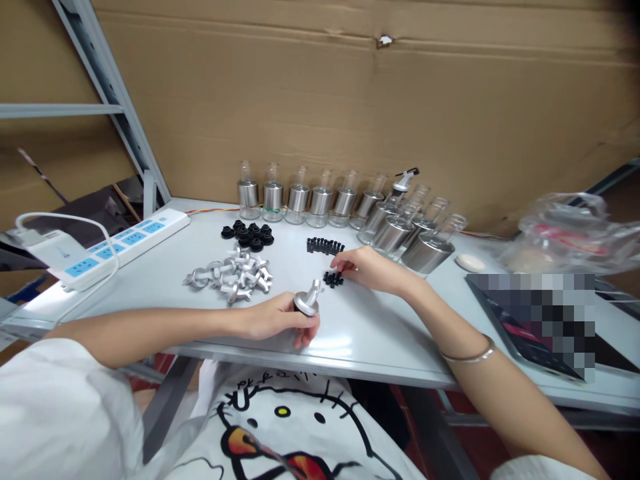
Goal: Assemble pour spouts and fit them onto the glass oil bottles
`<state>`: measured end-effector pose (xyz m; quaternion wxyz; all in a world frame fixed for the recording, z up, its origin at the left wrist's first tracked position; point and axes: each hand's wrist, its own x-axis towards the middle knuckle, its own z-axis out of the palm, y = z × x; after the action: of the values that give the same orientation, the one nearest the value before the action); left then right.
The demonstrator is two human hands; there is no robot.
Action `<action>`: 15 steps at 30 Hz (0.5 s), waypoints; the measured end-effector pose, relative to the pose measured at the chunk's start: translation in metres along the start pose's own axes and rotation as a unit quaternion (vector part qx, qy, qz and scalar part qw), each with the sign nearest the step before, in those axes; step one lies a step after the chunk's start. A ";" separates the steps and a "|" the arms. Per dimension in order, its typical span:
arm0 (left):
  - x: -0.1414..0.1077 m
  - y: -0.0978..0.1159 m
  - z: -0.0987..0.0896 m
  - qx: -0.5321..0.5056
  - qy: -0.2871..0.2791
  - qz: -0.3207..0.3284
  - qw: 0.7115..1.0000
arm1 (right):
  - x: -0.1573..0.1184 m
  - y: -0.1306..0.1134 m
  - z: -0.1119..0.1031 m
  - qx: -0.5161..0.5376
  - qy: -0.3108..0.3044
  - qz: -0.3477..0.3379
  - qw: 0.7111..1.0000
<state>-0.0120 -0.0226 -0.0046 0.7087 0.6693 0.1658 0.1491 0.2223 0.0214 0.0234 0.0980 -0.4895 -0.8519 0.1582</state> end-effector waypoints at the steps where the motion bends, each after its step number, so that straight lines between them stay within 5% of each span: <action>1: 0.000 0.000 0.000 0.001 0.001 -0.001 1.000 | 0.000 0.000 0.000 -0.007 0.000 -0.002 1.000; 6: -0.001 0.000 -0.002 0.010 -0.002 -0.005 1.000 | 0.001 0.005 0.003 -0.056 0.010 -0.006 0.998; 9: -0.001 0.001 -0.004 0.022 -0.016 0.010 1.000 | 0.001 0.002 0.007 -0.084 0.083 -0.023 0.993; 13: -0.002 0.002 -0.005 0.026 -0.027 0.014 0.999 | -0.006 -0.022 0.014 -0.071 0.256 -0.205 0.942; 15: -0.002 0.003 -0.005 0.026 -0.030 0.002 0.999 | -0.011 -0.038 0.018 -0.069 0.271 -0.324 0.904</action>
<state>-0.0163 -0.0187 -0.0019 0.6955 0.6919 0.1469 0.1266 0.1912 -0.0096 0.0203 0.3370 -0.2160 -0.9129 -0.0805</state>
